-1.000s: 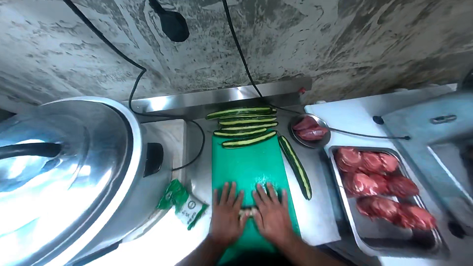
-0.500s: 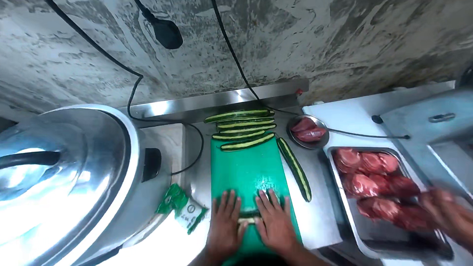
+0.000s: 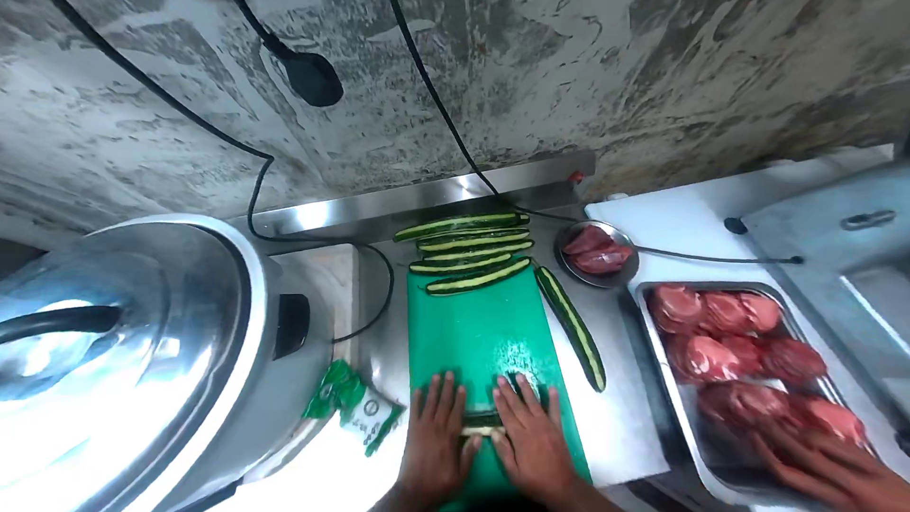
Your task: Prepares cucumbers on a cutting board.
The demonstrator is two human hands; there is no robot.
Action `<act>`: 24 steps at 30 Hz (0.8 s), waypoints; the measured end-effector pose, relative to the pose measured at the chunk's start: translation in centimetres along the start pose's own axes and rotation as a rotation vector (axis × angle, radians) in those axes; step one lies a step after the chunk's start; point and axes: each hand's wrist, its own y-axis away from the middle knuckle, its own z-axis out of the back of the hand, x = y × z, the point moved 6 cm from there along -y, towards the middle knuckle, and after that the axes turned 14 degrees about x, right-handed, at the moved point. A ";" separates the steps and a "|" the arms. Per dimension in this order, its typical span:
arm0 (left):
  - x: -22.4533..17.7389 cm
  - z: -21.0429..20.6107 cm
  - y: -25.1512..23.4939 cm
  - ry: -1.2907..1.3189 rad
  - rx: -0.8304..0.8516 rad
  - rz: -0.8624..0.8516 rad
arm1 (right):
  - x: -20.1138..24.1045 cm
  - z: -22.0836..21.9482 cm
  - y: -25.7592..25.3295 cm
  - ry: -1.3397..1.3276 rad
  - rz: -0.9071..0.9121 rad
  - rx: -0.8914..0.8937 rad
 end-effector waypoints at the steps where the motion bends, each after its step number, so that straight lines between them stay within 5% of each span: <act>1: 0.1 -0.1 -0.3 0.000 0.004 -0.002 | -0.1 0.0 -0.5 0.013 -0.006 -0.003; 7: 5.3 3.9 -12.1 0.077 0.196 0.353 | -4.4 4.0 -13.9 -0.154 -0.422 0.383; 9: 5.0 3.7 -10.9 0.056 0.151 0.343 | -3.6 3.7 -13.1 -0.098 -0.359 0.306; 14: 0.2 0.3 -0.5 0.012 0.018 -0.023 | 0.3 0.2 -0.4 -0.020 0.009 0.043; 17: 1.3 1.3 -3.8 -0.010 0.078 0.010 | -0.5 0.8 -4.1 0.004 -0.057 0.058; 21: 4.8 4.2 -12.6 0.013 0.207 0.271 | -4.0 4.1 -14.3 -0.127 -0.400 0.371; 24: 4.0 3.5 -10.3 -0.008 0.159 0.230 | -2.6 3.4 -12.0 -0.056 -0.308 0.323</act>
